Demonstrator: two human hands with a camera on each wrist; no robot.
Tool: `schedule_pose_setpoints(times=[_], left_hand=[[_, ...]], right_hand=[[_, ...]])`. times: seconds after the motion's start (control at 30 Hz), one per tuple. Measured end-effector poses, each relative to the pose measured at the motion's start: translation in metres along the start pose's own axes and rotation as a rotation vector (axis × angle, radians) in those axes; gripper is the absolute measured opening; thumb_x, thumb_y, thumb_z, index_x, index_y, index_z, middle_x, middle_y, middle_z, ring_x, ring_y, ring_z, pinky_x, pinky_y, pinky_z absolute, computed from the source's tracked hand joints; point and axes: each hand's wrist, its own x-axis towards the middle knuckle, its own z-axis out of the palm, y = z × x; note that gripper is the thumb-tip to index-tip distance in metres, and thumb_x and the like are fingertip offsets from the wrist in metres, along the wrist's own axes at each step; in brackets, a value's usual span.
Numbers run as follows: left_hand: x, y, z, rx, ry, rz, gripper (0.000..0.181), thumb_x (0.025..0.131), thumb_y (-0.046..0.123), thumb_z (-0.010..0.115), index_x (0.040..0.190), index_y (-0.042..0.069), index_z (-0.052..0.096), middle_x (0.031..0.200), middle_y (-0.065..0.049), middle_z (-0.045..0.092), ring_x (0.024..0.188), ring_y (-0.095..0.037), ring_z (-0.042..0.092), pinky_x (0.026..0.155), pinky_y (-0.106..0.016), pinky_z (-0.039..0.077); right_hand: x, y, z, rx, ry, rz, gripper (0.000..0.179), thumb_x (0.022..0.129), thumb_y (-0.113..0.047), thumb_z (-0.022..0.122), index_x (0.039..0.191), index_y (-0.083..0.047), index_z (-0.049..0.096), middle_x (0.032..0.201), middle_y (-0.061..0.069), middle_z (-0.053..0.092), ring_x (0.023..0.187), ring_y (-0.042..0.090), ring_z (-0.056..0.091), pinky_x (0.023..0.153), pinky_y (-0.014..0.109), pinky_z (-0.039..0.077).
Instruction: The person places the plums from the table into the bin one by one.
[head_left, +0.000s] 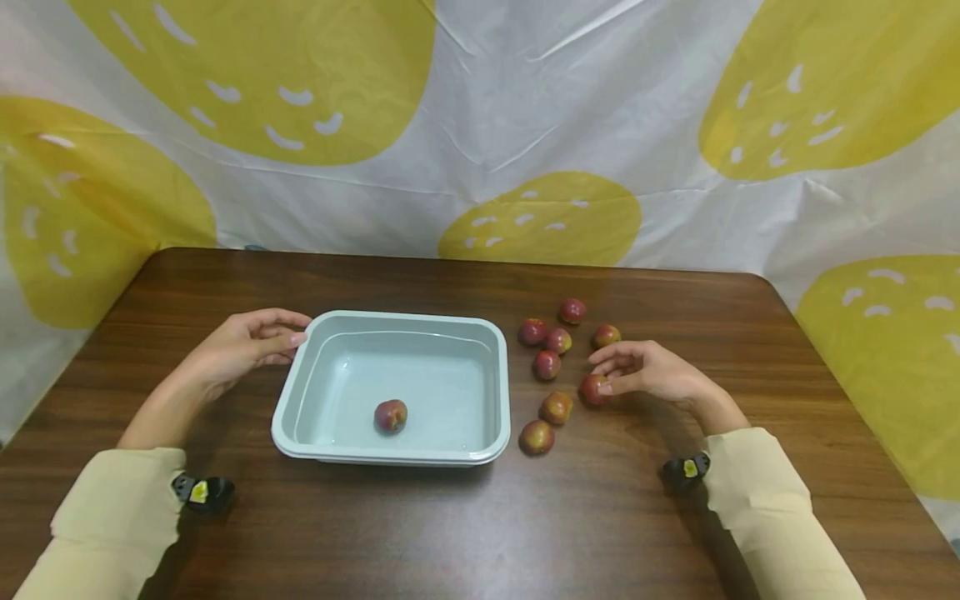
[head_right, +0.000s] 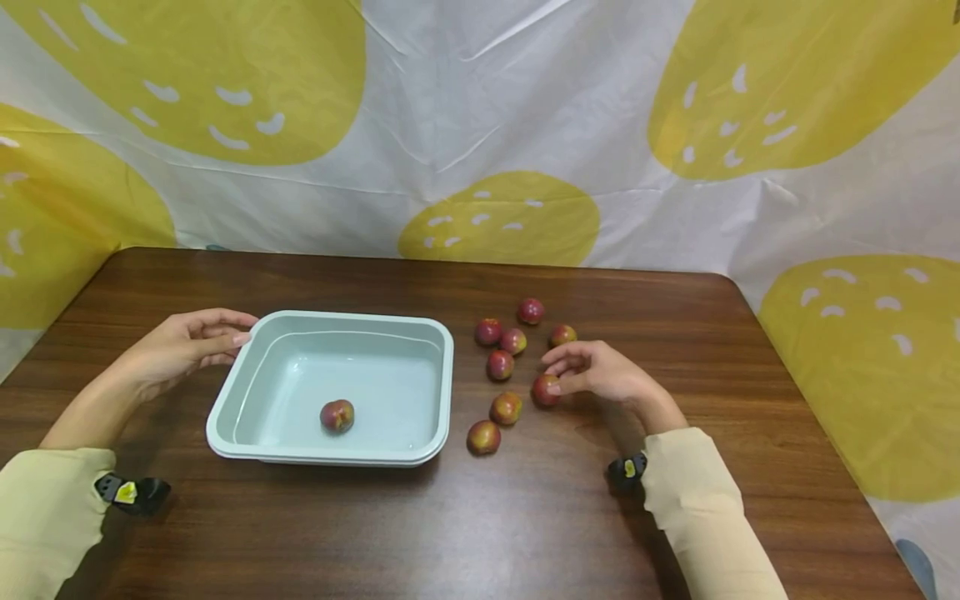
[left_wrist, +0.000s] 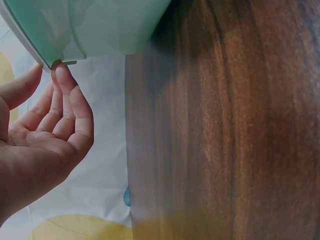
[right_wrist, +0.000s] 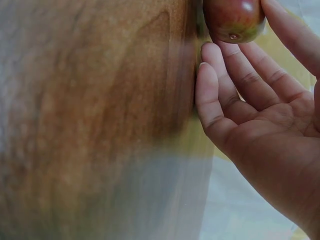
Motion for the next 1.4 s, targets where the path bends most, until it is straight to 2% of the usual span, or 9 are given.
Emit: schedule_pose_setpoints(times=[0.23,0.47,0.7,0.97,1.23,1.4], left_hand=[[0.0,-0.001,0.0,0.0,0.001,0.002,0.051,0.088,0.021,0.062,0.126,-0.009,0.044,0.103,-0.007,0.063,0.083,-0.007,0.06,0.076,-0.028,0.051],[0.001,0.0,0.0,0.005,0.003,0.003,0.051,0.088,0.021,0.062,0.126,-0.008,0.044,0.104,-0.009,0.063,0.083,-0.007,0.06,0.076,-0.028,0.051],[0.0,0.001,0.001,0.01,0.005,-0.004,0.052,0.088,0.022,0.062,0.126,-0.008,0.044,0.105,-0.011,0.063,0.083,-0.008,0.06,0.077,-0.029,0.051],[-0.001,0.002,0.001,0.028,0.009,-0.018,0.051,0.089,0.023,0.061,0.127,-0.007,0.044,0.109,-0.014,0.061,0.084,-0.008,0.06,0.078,-0.031,0.05],[-0.002,0.002,0.001,0.04,0.016,-0.01,0.052,0.088,0.025,0.062,0.126,-0.006,0.045,0.108,-0.014,0.061,0.085,-0.009,0.06,0.079,-0.031,0.05],[-0.001,0.002,0.002,0.048,0.026,-0.016,0.051,0.087,0.027,0.062,0.124,-0.004,0.047,0.107,-0.014,0.062,0.085,-0.011,0.061,0.08,-0.033,0.05]], right_hand=[[-0.001,-0.004,-0.003,-0.005,-0.004,0.0,0.048,0.077,-0.002,0.071,0.117,0.013,0.05,0.101,0.019,0.062,0.088,0.015,0.059,0.076,0.026,0.049],[-0.002,-0.012,-0.01,-0.091,0.014,-0.02,0.045,0.078,-0.006,0.071,0.116,0.009,0.053,0.101,0.017,0.063,0.09,0.015,0.059,0.076,0.025,0.048],[0.0,-0.025,-0.017,-0.111,0.028,-0.012,0.047,0.078,-0.012,0.072,0.118,0.005,0.054,0.102,0.015,0.064,0.094,0.018,0.059,0.078,0.027,0.048],[0.004,-0.041,-0.021,-0.161,0.042,-0.047,0.044,0.079,-0.013,0.071,0.117,0.003,0.055,0.102,0.014,0.064,0.092,0.016,0.06,0.078,0.028,0.048],[0.01,-0.054,-0.022,-0.162,0.056,-0.049,0.045,0.08,-0.016,0.071,0.118,0.002,0.055,0.104,0.012,0.064,0.096,0.017,0.06,0.081,0.031,0.047],[0.018,-0.061,-0.021,-0.154,0.051,-0.08,0.045,0.08,-0.015,0.071,0.117,0.003,0.055,0.104,0.013,0.064,0.093,0.017,0.061,0.078,0.032,0.049]])
